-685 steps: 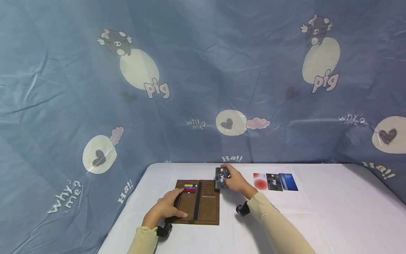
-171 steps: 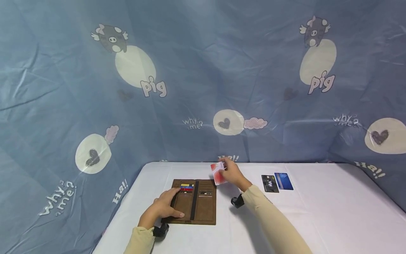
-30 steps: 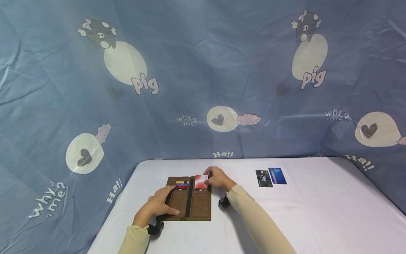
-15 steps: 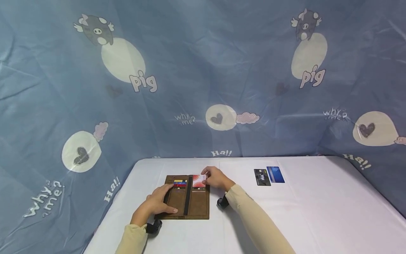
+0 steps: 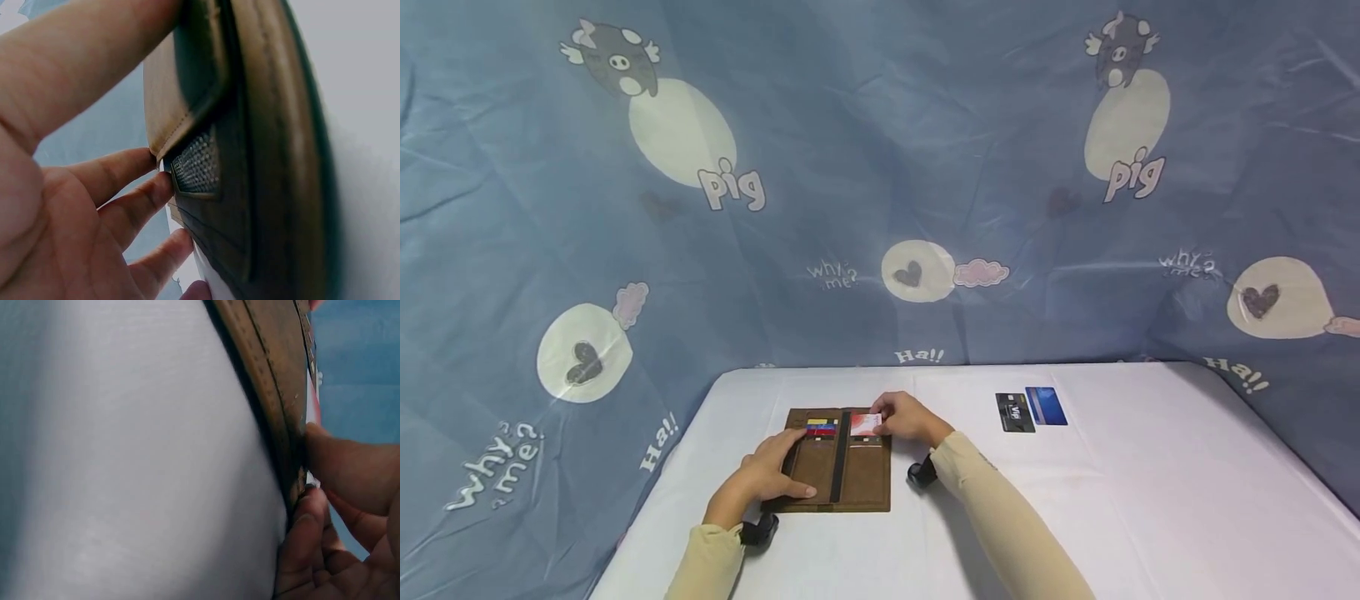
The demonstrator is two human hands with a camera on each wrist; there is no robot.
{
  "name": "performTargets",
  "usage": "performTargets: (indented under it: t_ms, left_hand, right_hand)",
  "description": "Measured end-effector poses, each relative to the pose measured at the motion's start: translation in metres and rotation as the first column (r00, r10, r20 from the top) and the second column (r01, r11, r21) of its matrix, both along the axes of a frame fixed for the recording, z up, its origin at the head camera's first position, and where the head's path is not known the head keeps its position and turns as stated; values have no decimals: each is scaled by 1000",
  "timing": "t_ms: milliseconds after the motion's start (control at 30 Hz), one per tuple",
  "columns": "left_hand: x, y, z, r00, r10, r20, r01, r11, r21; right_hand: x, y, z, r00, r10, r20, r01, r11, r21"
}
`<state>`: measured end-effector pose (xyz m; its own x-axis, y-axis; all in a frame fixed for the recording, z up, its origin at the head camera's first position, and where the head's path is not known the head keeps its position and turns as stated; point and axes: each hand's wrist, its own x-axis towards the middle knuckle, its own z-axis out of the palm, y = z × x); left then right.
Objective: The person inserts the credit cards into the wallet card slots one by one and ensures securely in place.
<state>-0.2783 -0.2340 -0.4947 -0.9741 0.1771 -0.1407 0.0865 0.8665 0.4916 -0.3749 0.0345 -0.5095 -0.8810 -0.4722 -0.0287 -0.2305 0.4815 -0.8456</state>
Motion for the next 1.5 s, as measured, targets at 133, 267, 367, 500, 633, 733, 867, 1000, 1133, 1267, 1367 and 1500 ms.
performTargets:
  t_ms: [133,267,367,500,633,733,867,1000,1133,1267,1367,1500]
  left_hand:
    - [0,0,0,1000,3,7,-3,1000,1]
    - [-1,2,1,1000,-1,5,1,1000,16]
    - [-1,2,2,1000,1,9,-1,1000,28]
    - [-1,1,2,1000,-6,9,6,1000,26]
    - [-1,-3,1,1000,-10,4,10,1000,8]
    - [-2,-3,1,1000,-12,-1,12,1000,3]
    - [-3,-1,1,1000,-12,4,12,1000,9]
    - [-3,-1,-2,1000,-12,2,12,1000,14]
    - [-2,-1,-2,1000,-11,-2,11,1000,10]
    - [1,-1,-3,1000,-3,11,3,1000,6]
    - [2,0,-3,1000,1,10,-1,1000,3]
    - [-1,1,0,1000,-2,-3,2,1000,0]
  right_hand:
    - [1,1,0,1000,0,16,1,1000,-3]
    - [-1,2,-2,999,-32,25,33,999,-20]
    - [-3,2,-5,998,-45,40,46,998,-42]
    - [-3,1,-9,998,-37,47,40,998,-51]
    - [-2,-3,-10,998,-37,45,40,997,-61]
    - [-1,-4,-9,998,-48,44,50,997,-51]
    - [1,-3,-7,998,-52,35,53,998,-33]
    - [3,-3,-8,999,-39,29,40,999,-32]
    - [5,-4,-10,999,-31,33,32,999,-35]
    - [7,-4,-14,999,-17,40,18,999,-36]
    - [7,-4,-13,999,-8,32,10,999,-42]
    - [6,-3,-10,1000,-4,25,5,998,-58]
